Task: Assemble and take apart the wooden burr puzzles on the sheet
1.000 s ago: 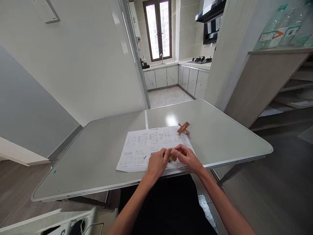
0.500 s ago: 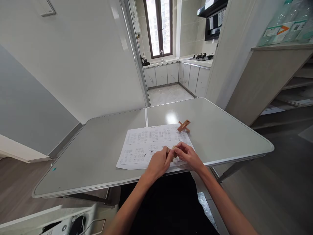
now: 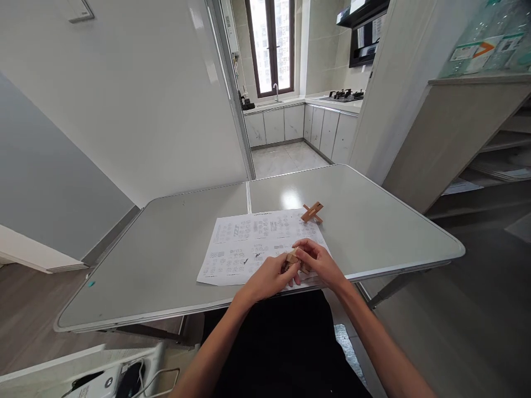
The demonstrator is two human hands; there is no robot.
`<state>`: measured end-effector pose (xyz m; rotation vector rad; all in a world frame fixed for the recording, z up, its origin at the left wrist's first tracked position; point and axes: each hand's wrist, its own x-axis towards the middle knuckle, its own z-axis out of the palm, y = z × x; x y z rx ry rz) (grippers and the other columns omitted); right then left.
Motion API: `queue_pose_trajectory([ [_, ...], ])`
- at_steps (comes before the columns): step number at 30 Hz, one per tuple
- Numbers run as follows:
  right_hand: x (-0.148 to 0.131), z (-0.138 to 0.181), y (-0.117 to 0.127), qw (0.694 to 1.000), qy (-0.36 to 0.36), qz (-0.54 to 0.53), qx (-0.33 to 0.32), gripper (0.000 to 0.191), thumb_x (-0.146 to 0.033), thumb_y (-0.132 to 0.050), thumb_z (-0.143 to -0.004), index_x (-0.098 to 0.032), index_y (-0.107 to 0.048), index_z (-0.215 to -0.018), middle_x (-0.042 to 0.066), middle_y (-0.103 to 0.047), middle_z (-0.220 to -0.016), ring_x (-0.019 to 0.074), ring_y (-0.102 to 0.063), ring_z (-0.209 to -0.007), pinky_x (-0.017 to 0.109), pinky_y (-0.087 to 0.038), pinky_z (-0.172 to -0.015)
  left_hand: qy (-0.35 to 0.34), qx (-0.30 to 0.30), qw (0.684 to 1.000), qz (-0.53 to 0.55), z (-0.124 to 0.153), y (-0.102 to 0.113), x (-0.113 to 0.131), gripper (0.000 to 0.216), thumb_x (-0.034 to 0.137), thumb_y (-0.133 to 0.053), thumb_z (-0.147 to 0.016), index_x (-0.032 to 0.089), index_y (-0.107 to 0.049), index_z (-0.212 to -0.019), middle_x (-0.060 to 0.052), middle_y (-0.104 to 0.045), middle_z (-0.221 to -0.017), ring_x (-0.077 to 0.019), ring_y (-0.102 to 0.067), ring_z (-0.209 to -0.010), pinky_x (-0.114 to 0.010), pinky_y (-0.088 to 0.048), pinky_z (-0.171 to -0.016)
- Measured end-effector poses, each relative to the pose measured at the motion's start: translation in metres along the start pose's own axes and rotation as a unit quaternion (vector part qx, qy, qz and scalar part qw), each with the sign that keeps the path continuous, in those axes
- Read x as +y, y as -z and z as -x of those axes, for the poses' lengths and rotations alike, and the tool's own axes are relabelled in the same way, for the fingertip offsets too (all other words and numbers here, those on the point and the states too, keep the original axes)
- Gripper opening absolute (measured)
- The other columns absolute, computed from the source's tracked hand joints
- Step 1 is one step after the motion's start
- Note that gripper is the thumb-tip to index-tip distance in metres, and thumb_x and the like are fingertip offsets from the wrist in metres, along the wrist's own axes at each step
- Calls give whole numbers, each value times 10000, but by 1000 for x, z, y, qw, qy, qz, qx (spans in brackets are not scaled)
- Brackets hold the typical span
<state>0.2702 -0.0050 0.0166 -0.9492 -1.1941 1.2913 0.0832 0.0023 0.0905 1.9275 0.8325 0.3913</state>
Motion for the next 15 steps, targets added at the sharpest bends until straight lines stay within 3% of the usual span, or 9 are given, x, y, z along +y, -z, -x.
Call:
queue_pose_trajectory([
  [3, 0, 0, 0, 1000, 0, -2, -2, 430, -647, -712, -876, -233, -673, -987, -22, -603, -746, 152, -517, -649, 279, -389, -598, -11, 4, 999, 52, -1, 0, -3, 395, 516, -423, -1059, 194, -580, -893, -24, -699, -792, -159, -614, -702, -284, -481, -721],
  [9, 0, -1, -1, 1000, 5, 3, -14, 439, -646, -679, -909, -224, -590, -827, -66, -463, -632, 118, -375, -565, 270, -311, -553, 6, 79, 993, 89, -3, -1, -19, 425, 550, -412, -1060, 198, -546, -863, 3, -628, -717, -160, -583, -676, -287, -471, -707],
  [15, 4, -2, -1, 999, -4, 9, -32, 479, -674, -663, -904, -233, -526, -773, -76, -443, -595, 115, -370, -540, 268, -308, -536, -2, 53, 997, 60, 3, -1, -20, 407, 542, -434, -1060, 205, -539, -858, 13, -629, -716, -150, -569, -649, -280, -457, -689],
])
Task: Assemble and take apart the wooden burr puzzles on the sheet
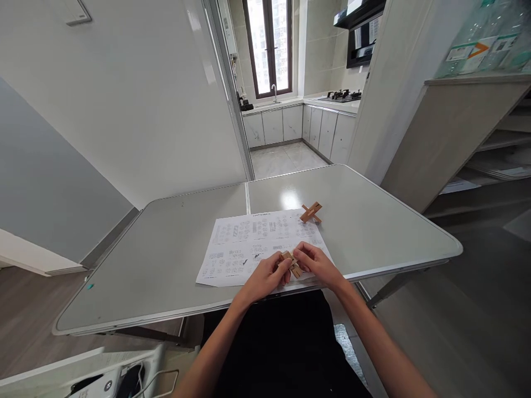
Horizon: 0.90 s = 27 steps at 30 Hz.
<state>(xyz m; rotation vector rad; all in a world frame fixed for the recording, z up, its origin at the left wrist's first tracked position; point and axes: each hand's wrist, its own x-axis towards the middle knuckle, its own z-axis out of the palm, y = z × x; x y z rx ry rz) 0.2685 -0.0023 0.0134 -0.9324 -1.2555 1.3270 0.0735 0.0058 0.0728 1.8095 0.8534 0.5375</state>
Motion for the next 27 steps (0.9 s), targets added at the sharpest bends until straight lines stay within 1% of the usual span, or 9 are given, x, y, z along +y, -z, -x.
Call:
queue_pose_trajectory([
  [3, 0, 0, 0, 1000, -6, 2, -4, 481, -677, -654, -906, -236, -516, -771, -79, -441, -589, 110, -367, -522, 263, -299, -514, 3, 4, 1000, 14, -1, -2, -2, 446, 559, -380, -1071, 204, -546, -859, 3, -639, -732, -158, -585, -660, -287, -470, -691],
  [7, -2, 1, 0, 1000, -6, 9, -3, 476, -667, -654, -910, -236, -514, -764, -80, -446, -584, 109, -376, -514, 260, -318, -508, 12, -1, 999, 33, -5, -6, -6, 519, 579, -312, -1079, 193, -588, -870, -10, -640, -737, -166, -595, -653, -301, -491, -699],
  [9, -4, 1, 0, 1000, -6, 13, 0, 471, -662, -659, -909, -236, -517, -765, -76, -463, -591, 111, -394, -516, 260, -333, -508, 13, -3, 999, 32, -6, -7, -7, 528, 585, -319, -1074, 188, -605, -875, -13, -647, -736, -166, -596, -648, -299, -493, -697],
  [13, -4, 2, 1, 1000, -3, 17, 6, 464, -658, -656, -914, -237, -527, -769, -64, -512, -608, 118, -437, -523, 266, -367, -518, 12, 10, 1000, 19, -5, -8, -7, 521, 587, -344, -1069, 190, -604, -854, -9, -652, -731, -159, -594, -640, -290, -490, -693],
  [18, -3, 0, -2, 1000, 1, 25, 18, 483, -687, -653, -902, -234, -550, -772, -56, -521, -605, 123, -446, -523, 273, -383, -524, 7, 30, 999, 18, -4, -11, -11, 465, 588, -447, -1040, 188, -609, -868, -8, -659, -736, -155, -600, -640, -277, -484, -665],
  [20, -1, -1, -3, 999, 8, 32, 29, 495, -720, -606, -914, -236, -570, -818, -50, -531, -618, 127, -453, -522, 280, -397, -530, 9, 58, 998, 27, -4, -10, -15, 477, 601, -455, -1031, 188, -594, -837, -9, -651, -717, -154, -593, -634, -274, -480, -653],
  [23, 1, -2, -4, 996, 23, 52, 61, 487, -724, -530, -953, -242, -598, -968, -39, -557, -678, 138, -471, -539, 292, -418, -546, 12, 128, 990, 51, -3, -2, -22, 498, 628, -457, -1018, 188, -574, -817, 1, -617, -675, -139, -562, -599, -269, -471, -634],
  [25, 3, -2, -4, 992, 37, 76, 92, 442, -681, -540, -969, -246, -600, -1018, -15, -591, -758, 157, -519, -613, 304, -450, -597, 24, 174, 980, 88, 0, 5, -27, 508, 659, -466, -999, 185, -571, -848, 19, -577, -650, -121, -518, -541, -257, -440, -565],
  [27, 5, -2, -3, 986, 52, 109, 115, 385, -624, -591, -963, -245, -621, -1027, 22, -636, -880, 189, -580, -752, 331, -490, -704, 45, 199, 970, 129, 5, 12, -33, 528, 696, -478, -973, 182, -565, -889, 33, -541, -642, -110, -485, -499, -246, -400, -492],
])
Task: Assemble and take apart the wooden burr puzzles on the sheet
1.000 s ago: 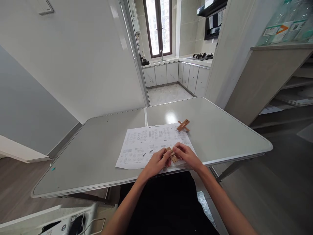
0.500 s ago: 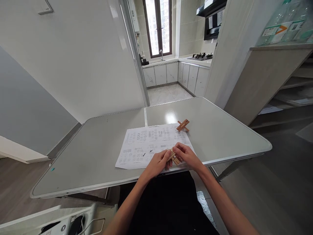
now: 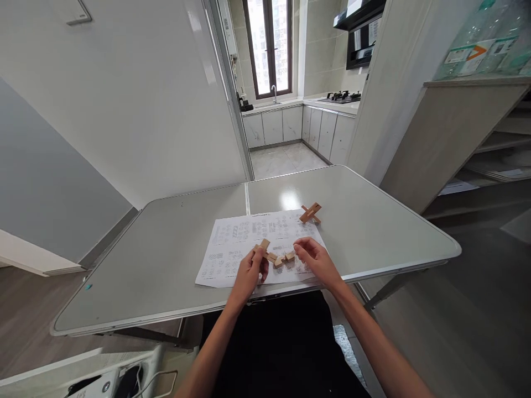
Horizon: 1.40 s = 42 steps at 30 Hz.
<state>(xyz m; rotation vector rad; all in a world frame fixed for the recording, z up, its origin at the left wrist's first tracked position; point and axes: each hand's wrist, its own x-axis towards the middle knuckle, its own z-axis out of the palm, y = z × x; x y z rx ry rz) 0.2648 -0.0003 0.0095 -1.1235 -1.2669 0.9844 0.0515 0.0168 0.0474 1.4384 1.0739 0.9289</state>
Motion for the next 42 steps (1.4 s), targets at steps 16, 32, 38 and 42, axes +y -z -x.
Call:
queue_pose_trajectory([
  [16, 12, 4, -11, 983, 50, 170, -53, 139, -378, -738, -852, -262, -720, -927, 87, -672, -1066, 331, -574, -1075, 505, -418, -1012, 10, 14, 999, 43, 11, 16, -22, 508, 673, -502, -978, 177, -569, -891, 32, -545, -661, -105, -512, -518, -219, -411, -471],
  [32, -11, -13, -17, 988, -125, -87, -28, 372, -585, -716, -862, -237, -615, -943, -68, -406, -656, 121, -366, -521, 284, -319, -501, -1, 28, 999, 26, 18, 15, -29, 509, 673, -468, -985, 191, -584, -873, 38, -555, -603, -110, -493, -482, -223, -391, -479],
  [38, -28, -16, -24, 969, -162, -169, -72, 294, -426, -732, -856, -248, -673, -1083, 5, -563, -848, 143, -465, -604, 300, -414, -541, 4, 31, 999, 25, 19, 15, -24, 517, 681, -468, -983, 191, -573, -857, 35, -553, -602, -113, -493, -494, -224, -397, -488],
  [42, -34, -17, -28, 961, -172, -193, -99, 313, -490, -655, -915, -251, -726, -1104, 63, -642, -996, 181, -557, -698, 318, -476, -567, 9, 34, 999, 37, 20, 14, -20, 516, 693, -486, -969, 200, -548, -828, 36, -554, -607, -114, -488, -493, -231, -411, -497],
])
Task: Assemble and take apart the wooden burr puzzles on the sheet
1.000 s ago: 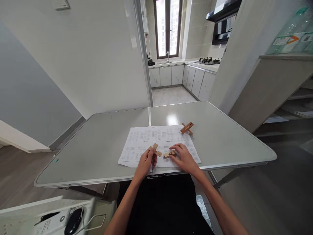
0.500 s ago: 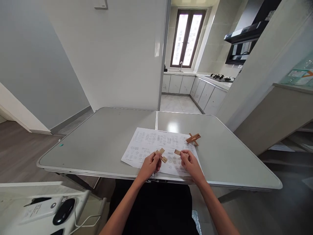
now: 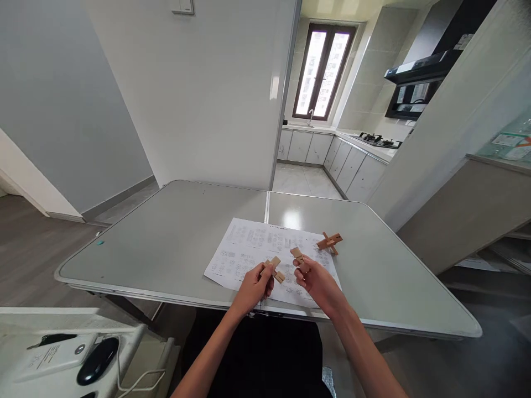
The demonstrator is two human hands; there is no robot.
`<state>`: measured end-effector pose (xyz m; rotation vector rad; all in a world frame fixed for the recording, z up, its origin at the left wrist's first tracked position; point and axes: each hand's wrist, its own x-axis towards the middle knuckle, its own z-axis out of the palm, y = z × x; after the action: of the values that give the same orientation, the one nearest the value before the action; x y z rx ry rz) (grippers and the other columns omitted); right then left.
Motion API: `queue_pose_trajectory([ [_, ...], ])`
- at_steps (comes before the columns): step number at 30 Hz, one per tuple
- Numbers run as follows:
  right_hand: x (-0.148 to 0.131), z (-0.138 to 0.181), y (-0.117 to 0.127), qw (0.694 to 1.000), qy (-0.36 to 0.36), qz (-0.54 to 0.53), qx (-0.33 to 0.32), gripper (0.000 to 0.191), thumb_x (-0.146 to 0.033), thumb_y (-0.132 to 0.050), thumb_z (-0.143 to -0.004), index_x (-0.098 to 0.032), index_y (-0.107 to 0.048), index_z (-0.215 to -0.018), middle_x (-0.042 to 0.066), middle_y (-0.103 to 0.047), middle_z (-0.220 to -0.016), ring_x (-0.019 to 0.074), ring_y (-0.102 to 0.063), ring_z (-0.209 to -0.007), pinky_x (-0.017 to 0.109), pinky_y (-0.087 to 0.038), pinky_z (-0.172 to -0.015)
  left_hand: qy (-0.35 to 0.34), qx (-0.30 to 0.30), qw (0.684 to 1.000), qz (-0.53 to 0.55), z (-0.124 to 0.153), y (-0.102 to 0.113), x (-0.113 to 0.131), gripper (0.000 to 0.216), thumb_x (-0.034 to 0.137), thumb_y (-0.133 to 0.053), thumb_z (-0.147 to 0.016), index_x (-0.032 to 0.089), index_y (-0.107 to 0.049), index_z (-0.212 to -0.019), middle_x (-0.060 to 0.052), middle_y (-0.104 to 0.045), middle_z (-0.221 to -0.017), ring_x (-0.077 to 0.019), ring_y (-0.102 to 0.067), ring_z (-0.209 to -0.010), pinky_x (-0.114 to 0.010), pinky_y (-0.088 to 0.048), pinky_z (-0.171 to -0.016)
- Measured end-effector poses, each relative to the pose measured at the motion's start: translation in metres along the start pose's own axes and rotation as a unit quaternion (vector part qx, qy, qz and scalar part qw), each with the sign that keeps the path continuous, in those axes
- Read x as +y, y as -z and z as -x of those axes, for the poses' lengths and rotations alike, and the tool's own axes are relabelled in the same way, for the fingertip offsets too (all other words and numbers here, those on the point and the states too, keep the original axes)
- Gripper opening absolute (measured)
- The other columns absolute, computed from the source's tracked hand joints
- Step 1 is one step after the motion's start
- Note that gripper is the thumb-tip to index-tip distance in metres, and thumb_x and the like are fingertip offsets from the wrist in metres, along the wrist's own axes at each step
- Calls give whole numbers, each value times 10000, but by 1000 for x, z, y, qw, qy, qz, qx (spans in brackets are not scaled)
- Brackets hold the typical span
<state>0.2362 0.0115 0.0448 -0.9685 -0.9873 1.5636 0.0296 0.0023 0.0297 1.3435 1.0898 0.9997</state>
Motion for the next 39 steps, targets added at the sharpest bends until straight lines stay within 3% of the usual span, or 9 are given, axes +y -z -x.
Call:
queue_pose_trajectory([
  [3, 3, -1, -3, 1000, 3, -6, -5, 418, -574, -620, -939, -262, -752, -1184, 89, -678, -1095, 217, -617, -820, 345, -539, -650, 1, 0, 1000, 7, 0, 0, 0, 510, 688, -490, -969, 200, -545, -833, 34, -556, -621, -115, -489, -498, -230, -411, -491],
  [6, 7, 0, -5, 1000, 27, 6, -2, 445, -576, -721, -894, -296, -757, -1238, 80, -702, -1190, 241, -646, -967, 394, -577, -833, 6, 3, 1000, 7, 0, 0, -2, 509, 679, -489, -974, 198, -546, -816, 31, -555, -622, -114, -493, -501, -228, -405, -487],
  [13, 3, 6, -12, 999, 27, 4, -35, 455, -521, -866, -804, -266, -761, -1167, 77, -733, -1221, 305, -644, -1241, 485, -497, -1097, 11, -1, 1000, 8, 1, 1, -5, 507, 670, -468, -990, 202, -537, -808, 39, -546, -593, -112, -473, -477, -231, -383, -482],
  [16, 5, 6, -13, 998, 29, 54, -25, 414, -542, -840, -824, -267, -740, -1116, 82, -751, -1157, 308, -655, -1214, 469, -513, -1039, 15, -11, 1000, 3, 1, 2, -5, 515, 684, -444, -995, 203, -546, -839, 57, -513, -543, -106, -425, -443, -231, -346, -472],
  [21, 10, 5, -13, 968, 104, 229, 23, 361, -567, -793, -851, -257, -732, -1025, 66, -702, -1019, 256, -648, -939, 410, -541, -858, 13, -22, 1000, -3, 1, 2, -5, 511, 676, -429, -1004, 209, -520, -817, 72, -463, -501, -105, -387, -442, -235, -328, -481],
  [25, 5, 9, -16, 947, 150, 286, -4, 306, -540, -688, -947, -250, -683, -1042, 50, -689, -883, 230, -633, -788, 385, -545, -760, 11, -25, 1000, -13, 3, 1, -3, 503, 664, -416, -1012, 211, -518, -816, 73, -458, -499, -109, -378, -446, -240, -321, -487],
  [30, -8, 18, -13, 881, 211, 419, -58, 250, -467, -557, -1038, -240, -635, -1113, 63, -728, -950, 218, -654, -796, 362, -559, -731, 7, -25, 999, -41, 6, 0, 3, 513, 651, -390, -1029, 211, -499, -787, 65, -483, -513, -115, -403, -455, -246, -342, -506],
  [35, -19, 22, -9, 815, 227, 522, -111, 184, -388, -490, -1075, -258, -596, -1152, 42, -738, -968, 200, -671, -764, 330, -539, -662, -4, -28, 999, -45, 9, -1, 5, 520, 645, -344, -1048, 214, -475, -788, 63, -479, -528, -119, -425, -478, -252, -360, -533],
  [39, -20, 20, -11, 781, 239, 561, -137, 138, -309, -476, -1081, -269, -547, -1193, 29, -754, -1015, 208, -728, -812, 328, -533, -692, 2, -22, 999, -26, 9, -2, 4, 454, 648, -364, -1045, 224, -468, -920, 84, -459, -565, -116, -408, -505, -242, -346, -538],
])
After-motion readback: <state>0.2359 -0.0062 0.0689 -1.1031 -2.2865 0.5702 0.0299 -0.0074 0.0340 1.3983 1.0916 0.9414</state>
